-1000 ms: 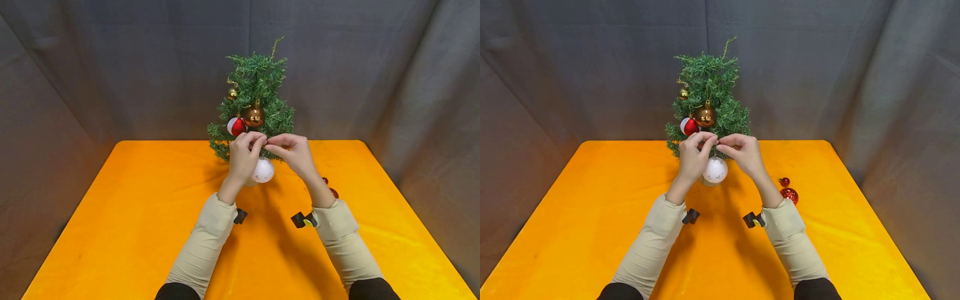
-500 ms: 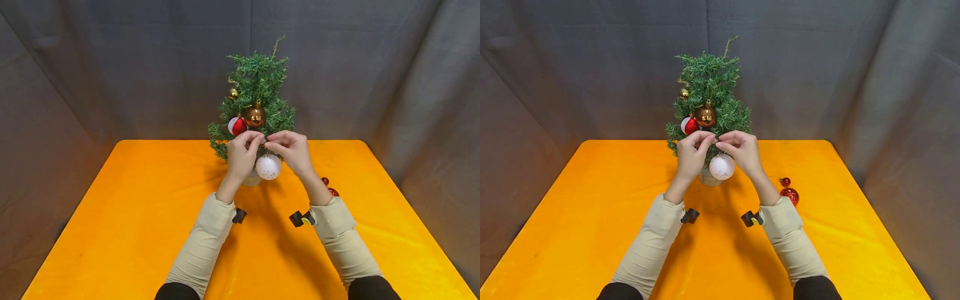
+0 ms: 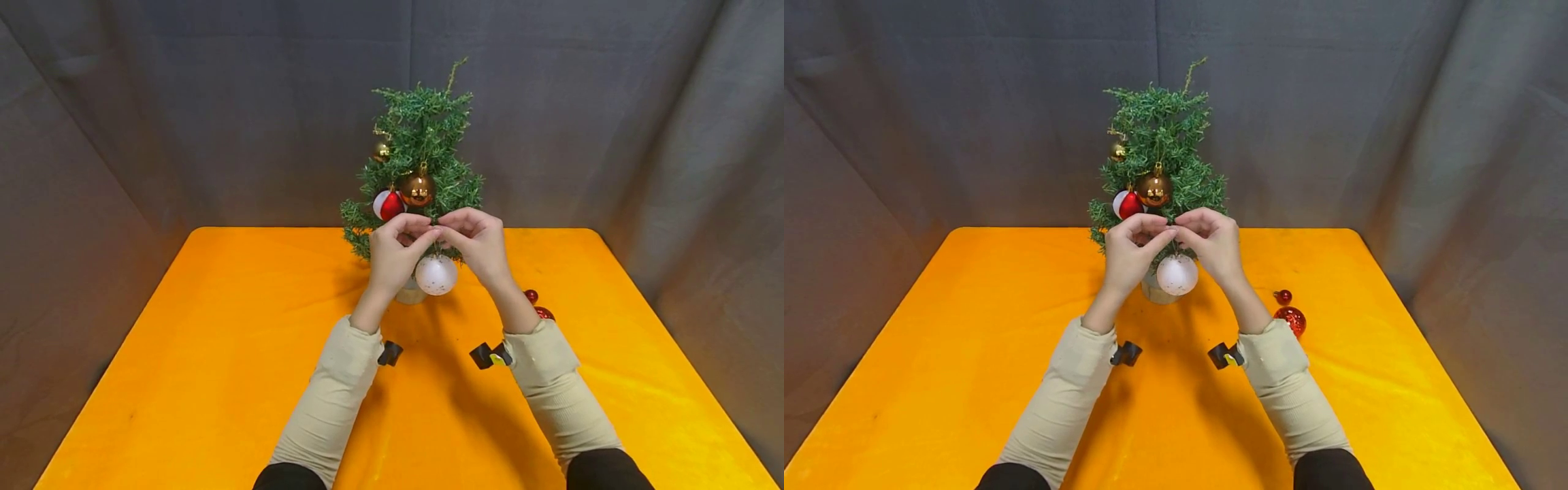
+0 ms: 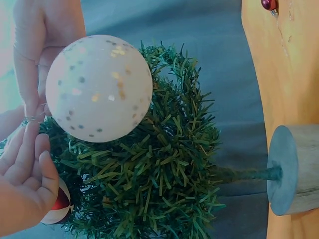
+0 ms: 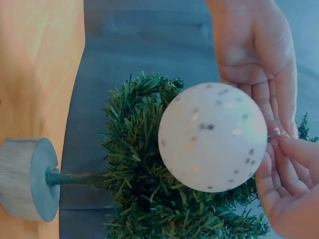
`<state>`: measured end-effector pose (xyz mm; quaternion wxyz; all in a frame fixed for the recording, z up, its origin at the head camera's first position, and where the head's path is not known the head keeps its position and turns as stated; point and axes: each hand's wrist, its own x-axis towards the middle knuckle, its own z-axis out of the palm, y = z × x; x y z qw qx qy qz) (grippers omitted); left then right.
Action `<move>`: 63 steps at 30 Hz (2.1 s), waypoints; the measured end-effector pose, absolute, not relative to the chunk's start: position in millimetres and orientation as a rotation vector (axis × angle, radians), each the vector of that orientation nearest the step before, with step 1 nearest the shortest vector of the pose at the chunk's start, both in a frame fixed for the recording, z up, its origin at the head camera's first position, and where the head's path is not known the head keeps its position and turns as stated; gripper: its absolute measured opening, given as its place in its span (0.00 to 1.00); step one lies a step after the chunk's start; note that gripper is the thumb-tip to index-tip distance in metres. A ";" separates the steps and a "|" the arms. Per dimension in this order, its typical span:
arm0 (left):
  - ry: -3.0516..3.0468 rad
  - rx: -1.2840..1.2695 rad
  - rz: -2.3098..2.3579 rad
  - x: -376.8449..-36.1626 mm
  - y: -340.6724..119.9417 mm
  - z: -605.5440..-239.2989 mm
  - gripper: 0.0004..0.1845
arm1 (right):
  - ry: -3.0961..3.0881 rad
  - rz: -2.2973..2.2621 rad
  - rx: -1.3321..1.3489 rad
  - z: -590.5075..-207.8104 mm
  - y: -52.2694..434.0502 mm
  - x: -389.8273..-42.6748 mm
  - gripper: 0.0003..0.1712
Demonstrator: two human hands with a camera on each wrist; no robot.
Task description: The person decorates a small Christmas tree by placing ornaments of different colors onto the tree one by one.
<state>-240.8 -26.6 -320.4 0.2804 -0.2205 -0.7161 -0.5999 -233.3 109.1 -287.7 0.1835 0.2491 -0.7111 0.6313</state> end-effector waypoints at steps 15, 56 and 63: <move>-2.038 -0.581 -1.429 -239.9 -27.4 -318.0 0.05 | -2.009 1.738 0.715 -285.8 110.0 -233.0 0.04; -1.649 -0.462 -1.276 -254.6 -14.0 -320.7 0.05 | -1.771 1.459 0.795 -285.5 95.8 -243.2 0.03; -1.620 -0.465 -1.286 -256.6 -12.6 -319.8 0.04 | -1.785 1.437 0.775 -283.1 94.7 -242.9 0.03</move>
